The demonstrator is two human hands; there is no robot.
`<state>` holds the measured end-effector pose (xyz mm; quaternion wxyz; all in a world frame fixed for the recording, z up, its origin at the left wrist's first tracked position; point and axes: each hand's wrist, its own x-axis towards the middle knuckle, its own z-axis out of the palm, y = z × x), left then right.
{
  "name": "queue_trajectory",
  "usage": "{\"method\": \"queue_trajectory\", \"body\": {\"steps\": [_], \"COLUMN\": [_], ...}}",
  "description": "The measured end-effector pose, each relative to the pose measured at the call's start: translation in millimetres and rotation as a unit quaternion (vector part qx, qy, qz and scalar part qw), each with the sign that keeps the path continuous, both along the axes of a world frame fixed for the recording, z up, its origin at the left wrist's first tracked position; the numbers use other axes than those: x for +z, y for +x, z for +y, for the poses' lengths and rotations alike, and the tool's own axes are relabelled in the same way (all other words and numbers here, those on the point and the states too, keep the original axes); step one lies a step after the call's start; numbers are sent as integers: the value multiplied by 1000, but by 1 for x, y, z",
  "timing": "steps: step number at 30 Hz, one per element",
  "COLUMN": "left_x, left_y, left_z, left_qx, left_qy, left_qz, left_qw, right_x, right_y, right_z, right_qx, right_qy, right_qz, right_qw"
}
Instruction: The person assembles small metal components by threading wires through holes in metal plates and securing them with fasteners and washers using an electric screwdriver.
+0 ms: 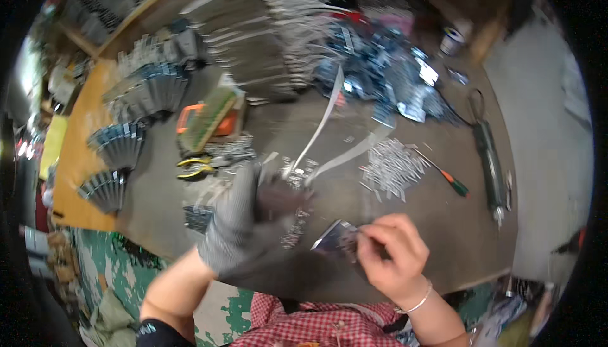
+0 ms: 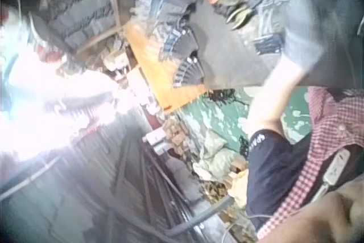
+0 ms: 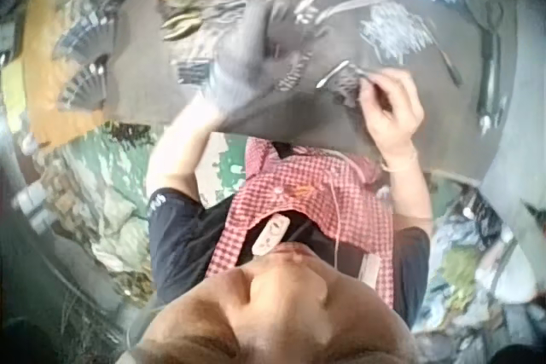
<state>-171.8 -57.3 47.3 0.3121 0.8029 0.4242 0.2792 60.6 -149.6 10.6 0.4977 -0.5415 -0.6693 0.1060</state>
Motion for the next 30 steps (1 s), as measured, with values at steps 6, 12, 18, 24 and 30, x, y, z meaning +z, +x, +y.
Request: {"method": "queue_trajectory", "body": {"steps": [6, 12, 18, 24, 30], "left_x": [-61, -56, -64, -51, -50], "left_y": [-3, -6, -4, 0, 8], "left_z": [-108, -105, -104, -103, -96], "left_qx": [46, 119, 129, 129, 156], "left_qy": [-281, -472, -509, -479, -422], "left_qz": [-179, -319, -473, -447, -420], "left_qw": [942, 813, 707, 744, 788], "right_x": [-7, -21, -24, -38, -23], "right_y": [-17, 14, 24, 12, 12], "right_z": [-20, 20, 39, 63, 67], "right_qx": [83, -60, -56, -9, 28], "right_qy": [8, -144, -172, -107, -78], "right_qz": [-64, -53, -288, -363, -314], "right_qw": [994, 986, 940, 925, 946]}}
